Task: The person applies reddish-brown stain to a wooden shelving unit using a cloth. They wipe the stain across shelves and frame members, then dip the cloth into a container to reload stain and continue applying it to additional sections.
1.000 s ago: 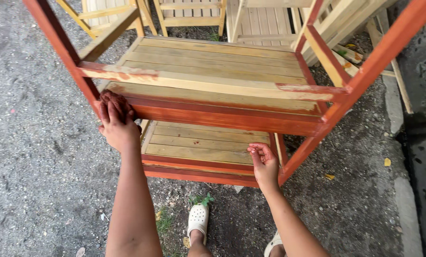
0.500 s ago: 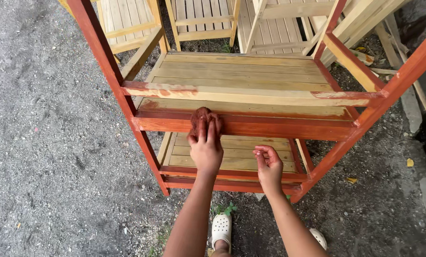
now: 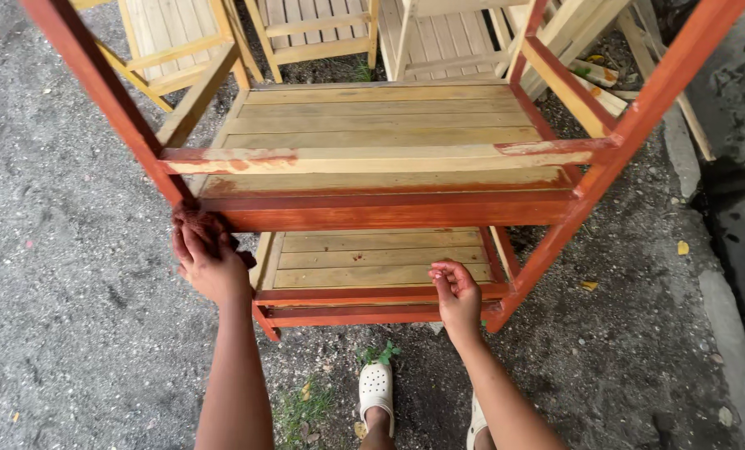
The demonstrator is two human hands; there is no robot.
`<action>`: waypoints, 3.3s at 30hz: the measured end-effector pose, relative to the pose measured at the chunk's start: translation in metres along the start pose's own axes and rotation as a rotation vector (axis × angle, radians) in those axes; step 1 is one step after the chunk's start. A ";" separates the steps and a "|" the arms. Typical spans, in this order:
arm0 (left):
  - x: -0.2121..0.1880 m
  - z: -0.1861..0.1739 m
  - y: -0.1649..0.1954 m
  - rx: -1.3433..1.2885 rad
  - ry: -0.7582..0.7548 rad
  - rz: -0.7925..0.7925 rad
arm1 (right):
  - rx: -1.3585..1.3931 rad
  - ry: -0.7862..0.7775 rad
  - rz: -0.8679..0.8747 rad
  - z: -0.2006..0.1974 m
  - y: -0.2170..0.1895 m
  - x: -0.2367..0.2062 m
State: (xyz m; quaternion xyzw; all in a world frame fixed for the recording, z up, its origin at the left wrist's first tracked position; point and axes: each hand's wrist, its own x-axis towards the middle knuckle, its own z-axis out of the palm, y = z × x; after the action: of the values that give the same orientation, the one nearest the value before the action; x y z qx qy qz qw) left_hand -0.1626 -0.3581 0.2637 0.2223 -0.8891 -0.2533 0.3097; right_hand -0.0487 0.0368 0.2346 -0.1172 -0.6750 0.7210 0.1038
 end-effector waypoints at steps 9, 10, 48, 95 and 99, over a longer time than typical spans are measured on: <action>-0.119 0.062 0.120 -0.139 -0.099 0.080 | -0.020 0.044 -0.019 -0.121 -0.003 0.004; -0.138 0.068 0.142 -0.193 -0.065 0.178 | -0.011 0.068 0.051 -0.136 -0.004 0.005; -0.186 0.090 0.554 0.192 -0.713 0.594 | 0.112 0.189 -0.057 -0.257 -0.132 0.094; -0.001 0.014 0.316 0.199 -0.956 0.203 | -1.314 -0.133 -0.250 0.057 -0.184 0.158; 0.057 -0.019 0.260 0.229 -0.922 0.162 | -1.320 -0.220 -0.232 0.072 -0.184 0.155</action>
State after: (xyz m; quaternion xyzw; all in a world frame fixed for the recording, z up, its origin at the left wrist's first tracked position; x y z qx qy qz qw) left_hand -0.2522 -0.1944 0.4545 0.0498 -0.9704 -0.2009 -0.1245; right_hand -0.2198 0.0290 0.4186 -0.0086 -0.9885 0.1500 0.0179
